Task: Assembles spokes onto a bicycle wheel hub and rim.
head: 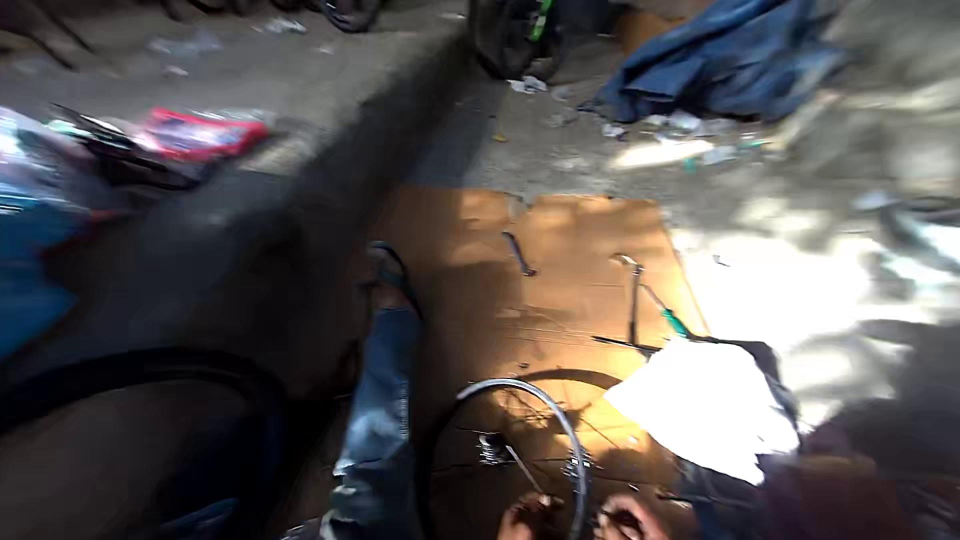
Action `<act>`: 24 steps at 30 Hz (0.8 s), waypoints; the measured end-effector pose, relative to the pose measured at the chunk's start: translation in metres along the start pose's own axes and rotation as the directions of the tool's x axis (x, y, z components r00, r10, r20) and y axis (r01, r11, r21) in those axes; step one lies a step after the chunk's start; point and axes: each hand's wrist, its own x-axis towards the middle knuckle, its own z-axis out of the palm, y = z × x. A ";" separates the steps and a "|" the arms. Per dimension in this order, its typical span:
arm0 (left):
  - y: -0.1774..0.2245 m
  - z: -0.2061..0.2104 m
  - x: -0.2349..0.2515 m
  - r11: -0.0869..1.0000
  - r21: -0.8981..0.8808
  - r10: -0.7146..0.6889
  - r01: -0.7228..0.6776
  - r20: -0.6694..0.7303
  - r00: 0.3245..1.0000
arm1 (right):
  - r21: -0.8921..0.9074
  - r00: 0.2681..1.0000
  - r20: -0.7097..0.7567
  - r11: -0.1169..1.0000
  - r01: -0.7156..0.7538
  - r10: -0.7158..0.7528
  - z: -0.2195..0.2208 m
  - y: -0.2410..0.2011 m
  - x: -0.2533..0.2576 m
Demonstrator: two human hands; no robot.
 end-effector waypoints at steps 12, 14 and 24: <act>0.007 0.009 -0.003 0.994 -0.112 -0.003 0.001 -0.017 1.000 | -0.034 0.999 0.013 0.999 0.034 -0.033 0.010 -0.008 0.010; 0.008 0.009 -0.002 0.991 -0.136 -0.013 0.011 -0.014 1.000 | -0.023 0.999 0.025 0.999 0.028 -0.028 0.013 -0.008 0.007; 0.021 0.016 0.000 0.974 -0.226 -0.027 0.022 -0.016 1.000 | -0.001 0.996 -0.061 0.998 0.069 -0.069 0.028 -0.008 -0.004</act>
